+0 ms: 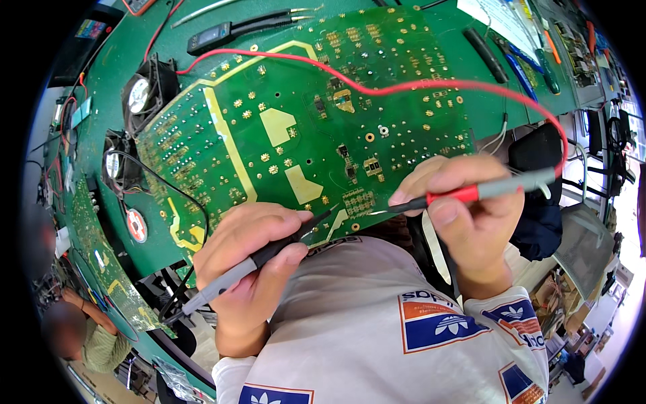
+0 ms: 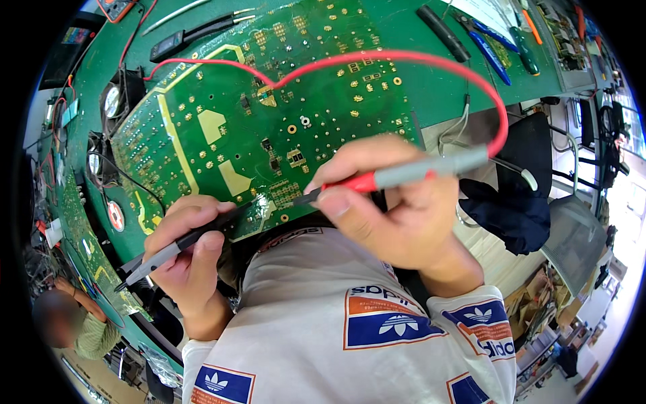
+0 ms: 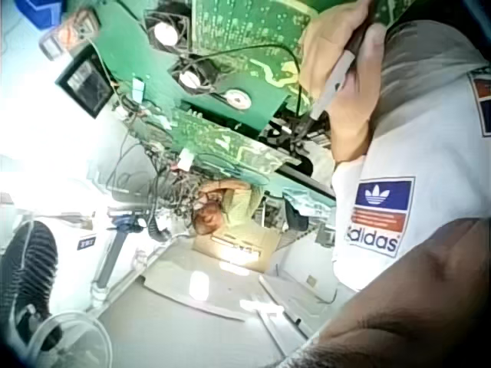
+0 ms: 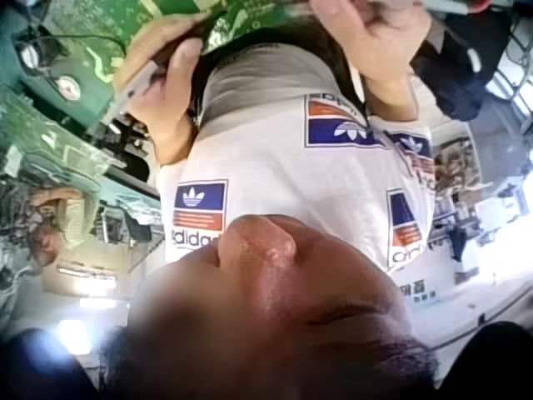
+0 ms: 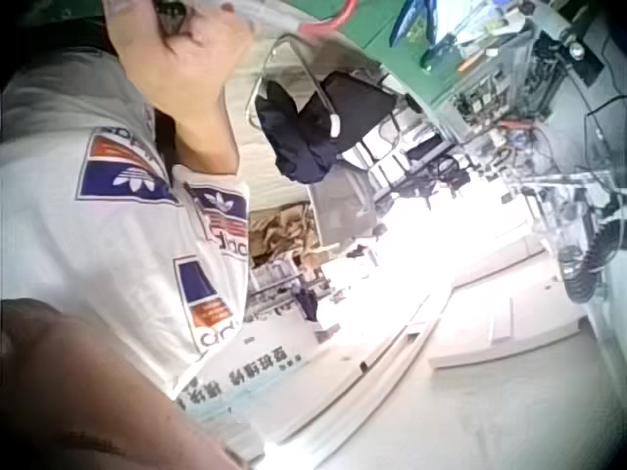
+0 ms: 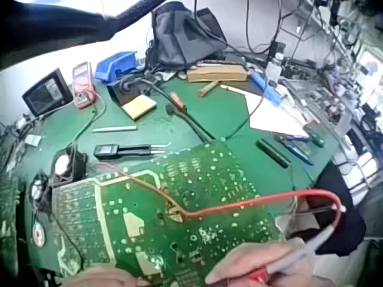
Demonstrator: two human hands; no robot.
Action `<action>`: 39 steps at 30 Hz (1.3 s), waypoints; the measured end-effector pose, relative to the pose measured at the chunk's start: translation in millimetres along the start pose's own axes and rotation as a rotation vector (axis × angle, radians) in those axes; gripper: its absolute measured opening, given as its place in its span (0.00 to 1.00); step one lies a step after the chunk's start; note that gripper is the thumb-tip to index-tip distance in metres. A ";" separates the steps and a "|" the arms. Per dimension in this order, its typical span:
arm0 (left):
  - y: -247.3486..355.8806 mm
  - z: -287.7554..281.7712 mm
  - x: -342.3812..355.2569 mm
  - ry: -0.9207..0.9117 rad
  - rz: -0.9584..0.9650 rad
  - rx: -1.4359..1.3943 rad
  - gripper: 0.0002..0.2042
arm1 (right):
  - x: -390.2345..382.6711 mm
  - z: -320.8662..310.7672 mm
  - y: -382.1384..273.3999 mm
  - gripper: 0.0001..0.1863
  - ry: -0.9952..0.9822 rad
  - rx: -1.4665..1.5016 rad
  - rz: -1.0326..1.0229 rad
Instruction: The person uses a multimeter to test components on a large green circuit board, touching probes to various points while observing the display.
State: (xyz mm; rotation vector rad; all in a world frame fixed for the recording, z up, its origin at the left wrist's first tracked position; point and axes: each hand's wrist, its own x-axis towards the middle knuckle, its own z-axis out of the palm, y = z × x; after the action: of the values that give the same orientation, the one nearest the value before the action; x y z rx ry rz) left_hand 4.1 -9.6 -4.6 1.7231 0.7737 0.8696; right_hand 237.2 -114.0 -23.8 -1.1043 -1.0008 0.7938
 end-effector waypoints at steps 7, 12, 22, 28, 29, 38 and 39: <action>0.7 -3.5 8.0 -0.123 0.038 0.114 0.15 | 4.6 5.4 19.9 0.11 -0.063 -0.254 -0.232; 0.5 -7.0 8.6 -0.182 0.049 0.152 0.18 | 7.5 3.2 19.5 0.13 -0.125 -0.308 -0.238; 3.1 -7.4 12.3 -0.220 0.035 0.186 0.19 | 10.8 -1.7 18.0 0.11 -0.227 -0.413 -0.278; 3.8 -5.1 12.7 -0.193 0.038 0.177 0.18 | 12.2 1.1 16.1 0.13 -0.182 -0.361 -0.240; 4.7 -4.7 10.8 -0.182 0.038 0.174 0.17 | 12.2 -0.3 13.3 0.12 -0.216 -0.389 -0.233; 6.9 -8.9 13.6 -0.221 0.174 0.257 0.15 | 3.3 13.3 0.1 0.10 -0.130 -0.419 -0.118; 8.1 -7.6 12.4 -0.219 0.195 0.257 0.15 | 2.0 14.1 2.2 0.15 -0.098 -0.388 -0.182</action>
State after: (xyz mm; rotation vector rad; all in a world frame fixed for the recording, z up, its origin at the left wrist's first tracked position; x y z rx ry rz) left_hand 5.1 2.1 7.2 2.1088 0.5969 0.7166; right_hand 224.6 -106.9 -23.6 -1.2889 -1.3568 0.5207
